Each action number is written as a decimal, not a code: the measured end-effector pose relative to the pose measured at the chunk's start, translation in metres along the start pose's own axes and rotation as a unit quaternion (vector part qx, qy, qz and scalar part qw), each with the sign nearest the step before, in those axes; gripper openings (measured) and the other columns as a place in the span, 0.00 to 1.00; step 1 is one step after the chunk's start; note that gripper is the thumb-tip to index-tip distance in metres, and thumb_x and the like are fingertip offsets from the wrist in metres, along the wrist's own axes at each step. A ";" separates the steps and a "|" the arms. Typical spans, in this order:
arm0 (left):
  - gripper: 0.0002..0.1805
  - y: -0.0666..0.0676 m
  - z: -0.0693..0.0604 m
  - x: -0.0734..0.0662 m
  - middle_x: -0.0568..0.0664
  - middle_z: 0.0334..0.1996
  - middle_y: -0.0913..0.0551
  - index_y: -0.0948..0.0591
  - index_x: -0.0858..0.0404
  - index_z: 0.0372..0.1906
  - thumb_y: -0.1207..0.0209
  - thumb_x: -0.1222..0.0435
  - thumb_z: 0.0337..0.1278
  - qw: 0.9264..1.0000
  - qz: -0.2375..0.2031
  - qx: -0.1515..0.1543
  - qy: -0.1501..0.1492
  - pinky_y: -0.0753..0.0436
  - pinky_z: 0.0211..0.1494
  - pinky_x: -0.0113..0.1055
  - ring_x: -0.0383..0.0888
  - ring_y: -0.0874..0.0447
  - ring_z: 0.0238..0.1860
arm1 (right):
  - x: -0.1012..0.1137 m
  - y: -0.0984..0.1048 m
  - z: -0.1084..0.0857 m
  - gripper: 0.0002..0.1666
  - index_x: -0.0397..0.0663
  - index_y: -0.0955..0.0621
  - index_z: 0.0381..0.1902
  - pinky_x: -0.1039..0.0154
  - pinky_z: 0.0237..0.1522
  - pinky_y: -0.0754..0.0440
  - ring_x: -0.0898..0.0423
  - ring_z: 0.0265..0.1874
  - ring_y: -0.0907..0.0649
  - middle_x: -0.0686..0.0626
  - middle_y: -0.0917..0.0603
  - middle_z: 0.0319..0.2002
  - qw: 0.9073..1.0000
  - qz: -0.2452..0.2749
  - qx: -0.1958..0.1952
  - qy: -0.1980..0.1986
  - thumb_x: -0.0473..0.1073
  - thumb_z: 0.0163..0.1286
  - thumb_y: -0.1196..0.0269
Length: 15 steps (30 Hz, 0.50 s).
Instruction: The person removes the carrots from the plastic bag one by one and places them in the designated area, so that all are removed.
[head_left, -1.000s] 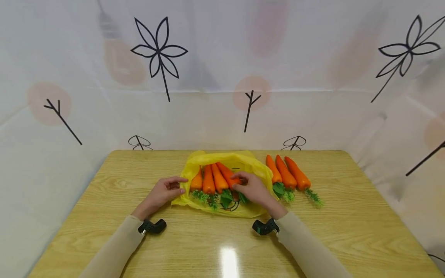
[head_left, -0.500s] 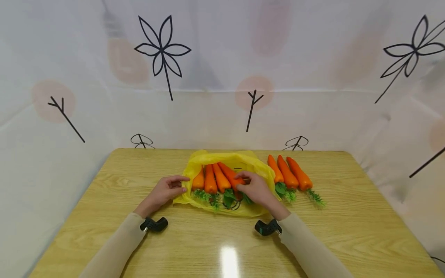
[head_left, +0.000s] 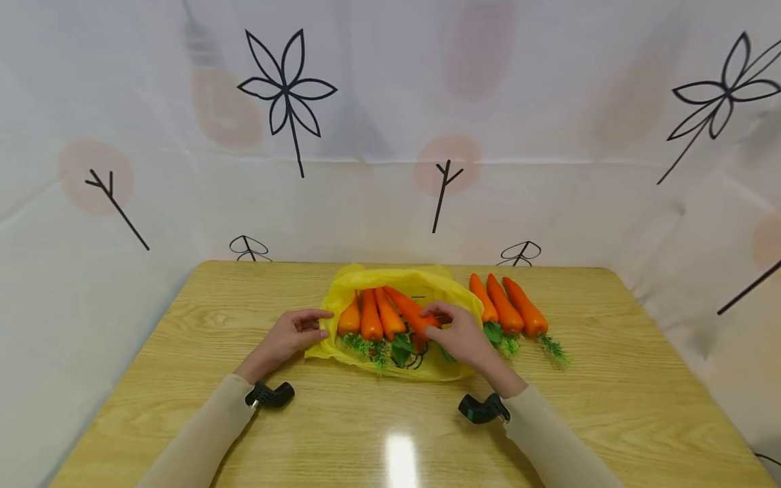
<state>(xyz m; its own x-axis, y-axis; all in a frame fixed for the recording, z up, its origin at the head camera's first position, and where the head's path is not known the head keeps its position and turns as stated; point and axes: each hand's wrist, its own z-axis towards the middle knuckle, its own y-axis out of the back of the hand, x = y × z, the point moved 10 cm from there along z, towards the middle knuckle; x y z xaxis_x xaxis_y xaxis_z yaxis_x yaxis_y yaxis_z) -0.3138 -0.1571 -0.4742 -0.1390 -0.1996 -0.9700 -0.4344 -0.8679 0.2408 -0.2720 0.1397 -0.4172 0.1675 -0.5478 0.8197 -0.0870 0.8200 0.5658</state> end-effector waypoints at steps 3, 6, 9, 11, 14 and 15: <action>0.23 0.000 0.000 0.000 0.56 0.35 0.18 0.21 0.67 0.61 0.34 0.66 0.63 1.000 0.003 -0.001 0.000 0.25 0.30 0.30 0.41 0.23 0.30 | 0.001 0.004 -0.004 0.12 0.55 0.16 0.47 0.54 0.44 0.21 0.50 0.48 0.20 0.52 0.17 0.50 1.000 0.001 0.002 -0.001 0.37 0.67 0.35; 0.24 0.000 0.000 0.000 0.57 0.36 0.17 0.21 0.68 0.62 0.34 0.67 0.63 1.000 0.003 -0.002 0.000 0.24 0.31 0.31 0.41 0.22 0.31 | 0.003 0.009 -0.008 0.12 0.55 0.16 0.47 0.53 0.45 0.21 0.50 0.48 0.20 0.52 0.17 0.50 1.000 -0.002 0.004 0.008 0.37 0.67 0.35; 0.25 0.000 0.000 -0.001 0.57 0.36 0.17 0.23 0.69 0.64 0.35 0.68 0.62 1.000 -0.001 -0.001 0.000 0.23 0.32 0.31 0.41 0.22 0.32 | 0.007 0.013 -0.012 0.12 0.54 0.16 0.47 0.54 0.44 0.20 0.49 0.48 0.19 0.51 0.17 0.50 1.000 -0.005 0.004 0.019 0.36 0.67 0.35; 0.25 0.000 0.000 0.000 0.57 0.36 0.17 0.23 0.68 0.64 0.34 0.68 0.62 1.000 -0.001 -0.002 0.002 0.23 0.33 0.31 0.41 0.21 0.32 | 0.010 0.017 -0.015 0.12 0.54 0.16 0.46 0.55 0.43 0.20 0.49 0.47 0.19 0.51 0.16 0.49 1.000 -0.008 0.003 0.027 0.36 0.67 0.35; 0.26 0.000 0.000 0.000 0.57 0.37 0.17 0.23 0.68 0.64 0.34 0.68 0.62 1.000 -0.006 0.000 0.003 0.22 0.34 0.31 0.41 0.21 0.33 | 0.014 0.023 -0.019 0.12 0.53 0.16 0.46 0.55 0.43 0.20 0.50 0.45 0.18 0.51 0.16 0.48 0.999 -0.010 0.006 0.035 0.35 0.66 0.35; 0.26 0.000 0.000 -0.001 0.57 0.37 0.17 0.23 0.68 0.64 0.34 0.68 0.62 1.000 -0.006 0.000 0.003 0.22 0.34 0.31 0.41 0.21 0.33 | 0.016 0.025 -0.020 0.12 0.53 0.16 0.46 0.55 0.42 0.20 0.50 0.45 0.18 0.51 0.16 0.48 0.999 -0.012 0.008 0.039 0.35 0.67 0.35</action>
<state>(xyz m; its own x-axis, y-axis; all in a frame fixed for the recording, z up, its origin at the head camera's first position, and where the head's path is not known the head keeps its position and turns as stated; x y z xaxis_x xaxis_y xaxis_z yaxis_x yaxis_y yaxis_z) -0.3137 -0.1574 -0.4736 -0.1282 -0.1910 -0.9732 -0.4366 -0.8702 0.2283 -0.2518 0.1545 -0.3919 0.2450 -0.5528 0.7965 -0.0968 0.8035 0.5874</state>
